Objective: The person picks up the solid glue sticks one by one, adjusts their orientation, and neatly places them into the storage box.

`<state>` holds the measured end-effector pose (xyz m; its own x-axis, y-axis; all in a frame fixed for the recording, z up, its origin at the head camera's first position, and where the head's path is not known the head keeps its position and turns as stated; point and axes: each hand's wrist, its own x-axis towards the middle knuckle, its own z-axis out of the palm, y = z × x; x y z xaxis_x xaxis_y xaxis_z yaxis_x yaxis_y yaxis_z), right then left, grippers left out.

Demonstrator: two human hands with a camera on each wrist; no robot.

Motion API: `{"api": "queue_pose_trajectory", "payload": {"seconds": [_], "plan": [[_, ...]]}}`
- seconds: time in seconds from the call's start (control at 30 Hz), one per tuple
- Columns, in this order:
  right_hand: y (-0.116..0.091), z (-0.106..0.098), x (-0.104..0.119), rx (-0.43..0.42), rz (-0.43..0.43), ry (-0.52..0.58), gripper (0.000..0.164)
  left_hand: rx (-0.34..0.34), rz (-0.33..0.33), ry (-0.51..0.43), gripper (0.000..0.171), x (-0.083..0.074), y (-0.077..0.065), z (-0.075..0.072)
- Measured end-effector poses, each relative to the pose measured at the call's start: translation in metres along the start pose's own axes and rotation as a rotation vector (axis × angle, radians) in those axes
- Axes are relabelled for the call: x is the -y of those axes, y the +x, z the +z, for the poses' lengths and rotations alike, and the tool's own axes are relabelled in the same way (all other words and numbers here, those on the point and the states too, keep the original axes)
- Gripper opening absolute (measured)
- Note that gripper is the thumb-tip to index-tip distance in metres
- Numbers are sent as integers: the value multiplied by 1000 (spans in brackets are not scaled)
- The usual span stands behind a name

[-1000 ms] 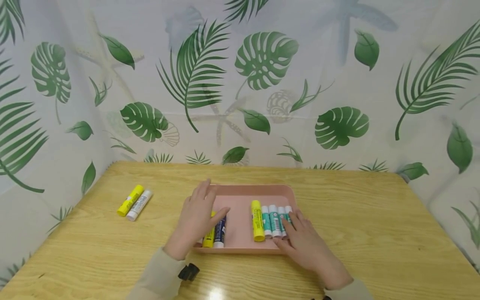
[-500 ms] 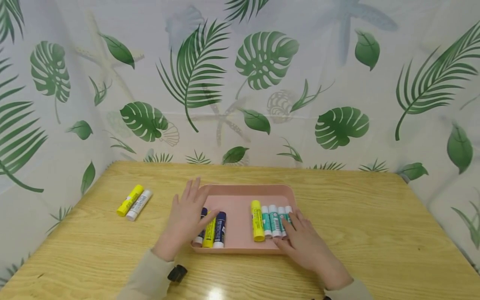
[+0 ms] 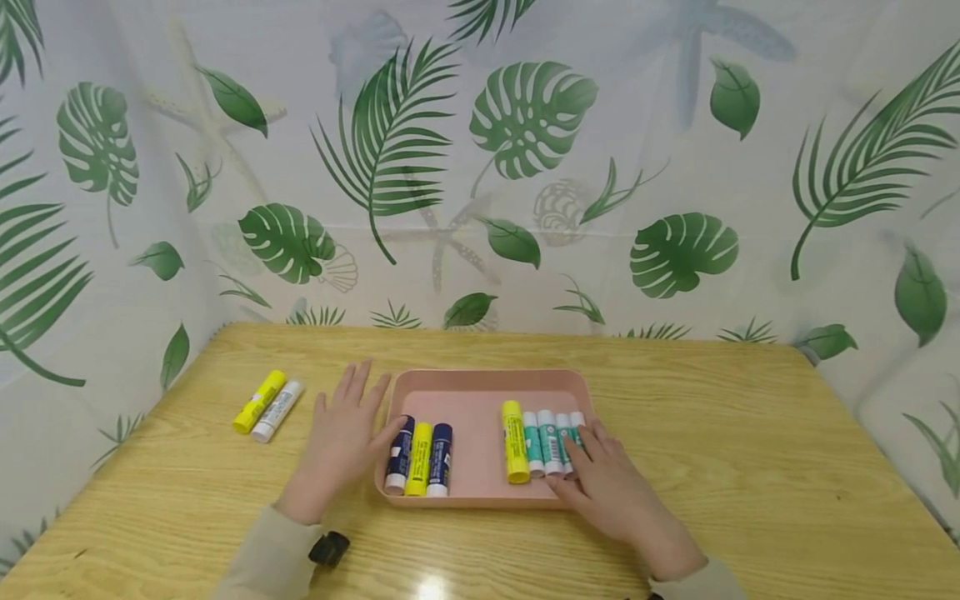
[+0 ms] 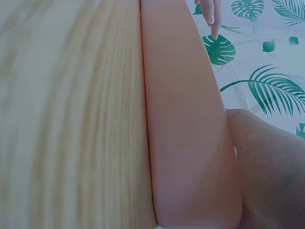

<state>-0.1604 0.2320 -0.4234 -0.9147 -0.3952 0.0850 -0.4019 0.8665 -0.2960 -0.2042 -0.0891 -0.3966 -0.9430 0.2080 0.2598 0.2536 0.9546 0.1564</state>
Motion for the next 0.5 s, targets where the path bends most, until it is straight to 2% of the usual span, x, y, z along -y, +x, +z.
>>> {"api": "queue_pose_trajectory", "payload": {"seconds": [0.27,0.5], "plan": [[0,0,1,3,4,1,66,38,-41,28,61,12,1,-1],[0,0,0,-1,3,-9,67,10,-73,26,60,29,3,-4]]}}
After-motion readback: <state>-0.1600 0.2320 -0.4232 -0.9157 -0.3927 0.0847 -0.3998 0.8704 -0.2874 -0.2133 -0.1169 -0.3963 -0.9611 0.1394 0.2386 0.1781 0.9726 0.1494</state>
